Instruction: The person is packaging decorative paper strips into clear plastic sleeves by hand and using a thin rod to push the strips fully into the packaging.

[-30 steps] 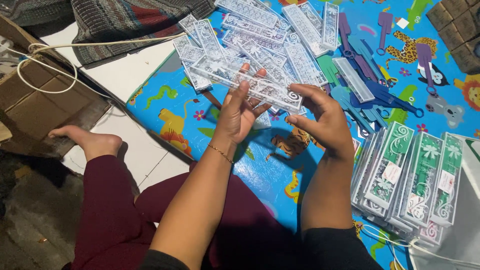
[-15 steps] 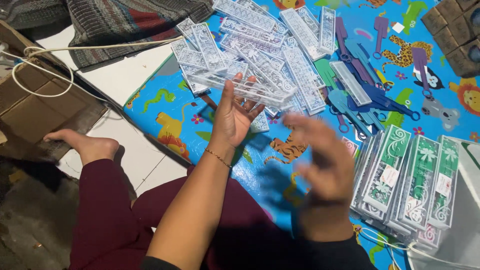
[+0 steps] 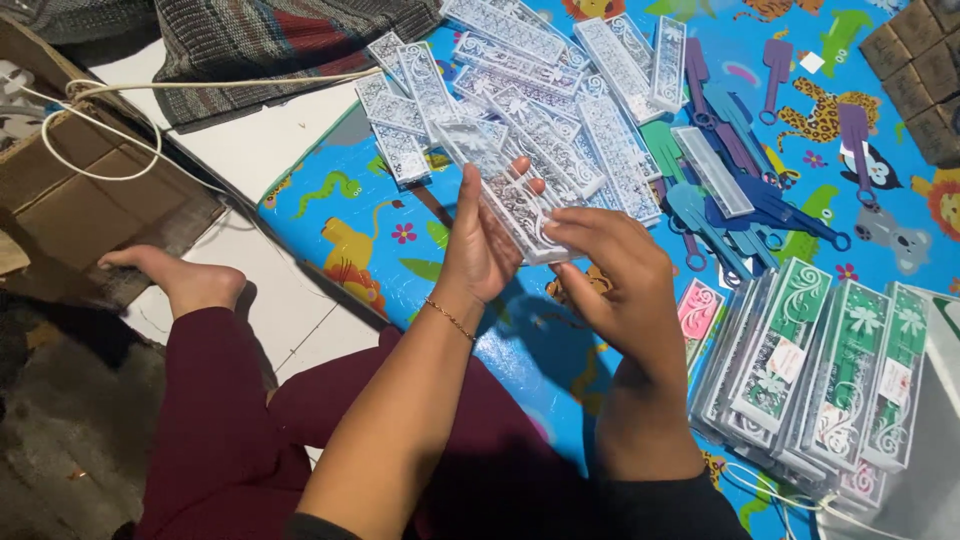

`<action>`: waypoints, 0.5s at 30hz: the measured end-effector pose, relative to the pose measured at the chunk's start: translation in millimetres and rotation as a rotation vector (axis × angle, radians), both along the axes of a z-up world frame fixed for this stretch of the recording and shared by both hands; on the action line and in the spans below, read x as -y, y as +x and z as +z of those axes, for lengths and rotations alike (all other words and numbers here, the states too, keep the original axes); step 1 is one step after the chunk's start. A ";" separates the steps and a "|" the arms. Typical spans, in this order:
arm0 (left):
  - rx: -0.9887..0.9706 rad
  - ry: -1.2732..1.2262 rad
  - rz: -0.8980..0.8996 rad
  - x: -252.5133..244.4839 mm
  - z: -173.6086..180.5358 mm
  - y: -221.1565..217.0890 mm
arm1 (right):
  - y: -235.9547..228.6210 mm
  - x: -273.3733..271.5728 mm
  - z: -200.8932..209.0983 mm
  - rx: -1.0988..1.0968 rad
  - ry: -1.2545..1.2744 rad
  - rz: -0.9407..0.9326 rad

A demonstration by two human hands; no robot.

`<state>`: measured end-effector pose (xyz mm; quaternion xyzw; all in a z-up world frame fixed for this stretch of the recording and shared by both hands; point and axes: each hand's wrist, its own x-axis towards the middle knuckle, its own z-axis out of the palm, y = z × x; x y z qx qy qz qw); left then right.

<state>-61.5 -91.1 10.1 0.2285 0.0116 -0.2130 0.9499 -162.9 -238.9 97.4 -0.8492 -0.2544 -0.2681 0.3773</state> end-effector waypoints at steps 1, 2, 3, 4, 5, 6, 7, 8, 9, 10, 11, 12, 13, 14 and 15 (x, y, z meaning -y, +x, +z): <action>-0.004 0.001 -0.006 -0.8 -1.2 1.8 | -1.8 -2.9 2.4 0.050 0.018 0.019; -0.012 0.003 -0.014 -2.3 -3.3 2.6 | -4.5 -6.3 4.2 0.096 0.037 0.036; -0.013 0.005 -0.014 -3.7 -4.2 4.4 | -18.9 -9.8 5.6 0.095 0.039 0.036; -0.027 0.005 0.008 -3.7 -5.9 5.5 | -34.3 -12.4 6.8 0.038 0.142 0.197; -0.041 0.005 0.030 -3.3 -7.6 6.7 | -49.4 -14.8 8.1 -0.019 0.246 0.358; -0.042 0.004 0.026 -3.7 -5.3 7.5 | -47.0 -8.4 7.1 -0.020 0.246 0.355; -0.044 0.018 0.032 -3.9 -3.1 8.4 | -46.2 -7.4 7.6 -0.017 0.241 0.329; -0.048 0.031 0.038 -3.8 -1.3 9.1 | -47.2 -11.8 8.7 -0.016 0.236 0.302; -0.049 0.029 0.034 -4.5 1.7 9.3 | -46.5 -10.7 8.6 -0.015 0.231 0.276; -0.055 0.030 0.041 -4.9 3.4 7.7 | -47.2 -9.3 8.1 -0.020 0.226 0.249; -0.061 0.030 0.048 -5.1 4.9 6.2 | -47.9 -7.9 7.4 -0.024 0.220 0.222; -0.066 0.030 0.046 -4.2 4.0 5.7 | -47.7 -6.5 6.5 -0.027 0.216 0.197; -0.065 0.023 0.048 -3.5 3.6 5.0 | -47.7 -5.3 6.0 -0.030 0.211 0.171; -0.061 0.016 0.055 -4.1 3.8 5.2 | -46.6 -4.9 5.8 -0.030 0.207 0.150; -0.064 0.016 0.056 -4.3 4.0 3.7 | -45.3 -4.6 5.5 -0.031 0.202 0.128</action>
